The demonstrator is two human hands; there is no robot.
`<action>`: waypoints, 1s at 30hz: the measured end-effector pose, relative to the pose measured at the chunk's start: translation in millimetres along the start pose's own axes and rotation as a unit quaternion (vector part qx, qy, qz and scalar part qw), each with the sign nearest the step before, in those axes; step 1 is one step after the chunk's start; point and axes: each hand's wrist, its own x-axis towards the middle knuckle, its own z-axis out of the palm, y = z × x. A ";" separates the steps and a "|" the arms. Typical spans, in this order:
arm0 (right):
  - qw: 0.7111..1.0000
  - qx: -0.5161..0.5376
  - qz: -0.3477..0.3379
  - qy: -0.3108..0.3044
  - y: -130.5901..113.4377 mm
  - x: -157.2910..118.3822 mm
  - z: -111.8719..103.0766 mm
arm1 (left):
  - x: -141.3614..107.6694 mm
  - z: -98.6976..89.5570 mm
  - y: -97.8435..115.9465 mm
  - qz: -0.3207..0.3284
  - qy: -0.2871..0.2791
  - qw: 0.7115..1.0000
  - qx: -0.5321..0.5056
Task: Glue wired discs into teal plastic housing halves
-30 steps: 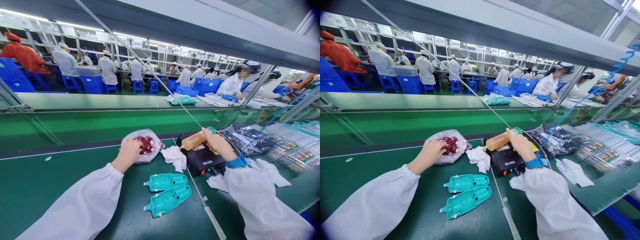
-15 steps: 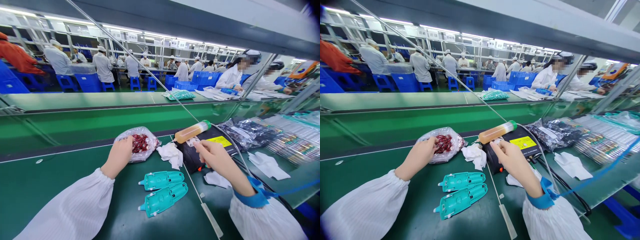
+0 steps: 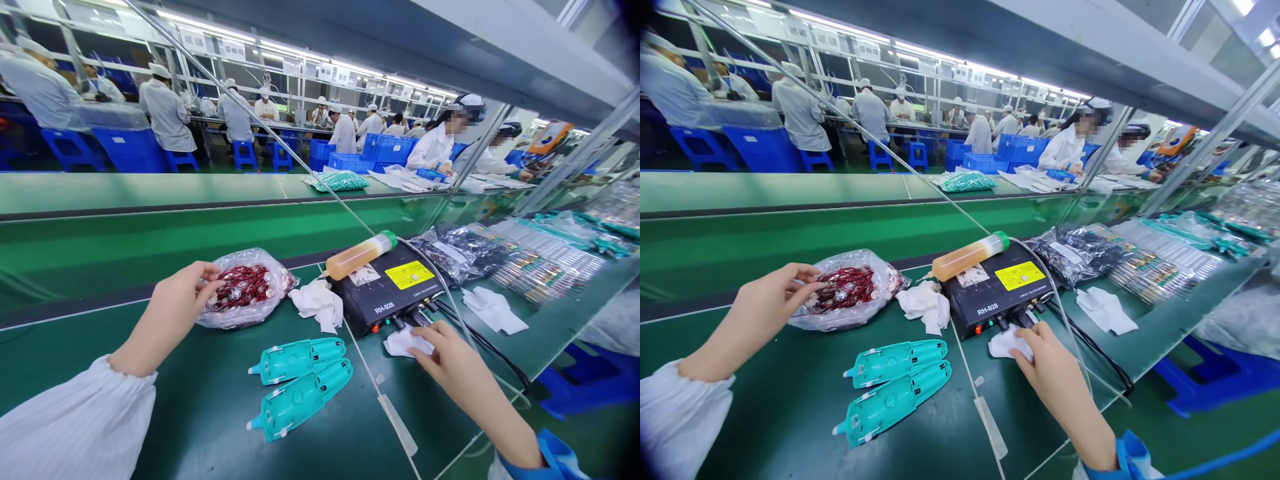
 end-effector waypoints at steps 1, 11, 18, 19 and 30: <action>1.000 -0.024 -0.007 -0.009 1.5 -2.8 5.7 | 0.2 1.5 -0.8 0.005 -0.003 1.000 0.001; 0.999 -0.018 -0.038 -0.035 -27.7 2.4 8.0 | 1.5 18.1 -10.6 0.047 -0.011 0.998 0.026; 0.977 0.136 -0.161 0.040 -114.9 31.9 -17.8 | -0.2 21.7 -8.7 0.042 -0.032 0.998 0.022; 0.977 0.071 -0.201 0.022 -127.9 39.3 -16.2 | 0.0 21.1 -8.1 0.043 -0.035 0.998 0.026; 0.976 -0.163 -0.144 -0.031 -69.7 18.3 -36.3 | -4.0 18.4 -7.5 0.037 -0.075 0.995 0.047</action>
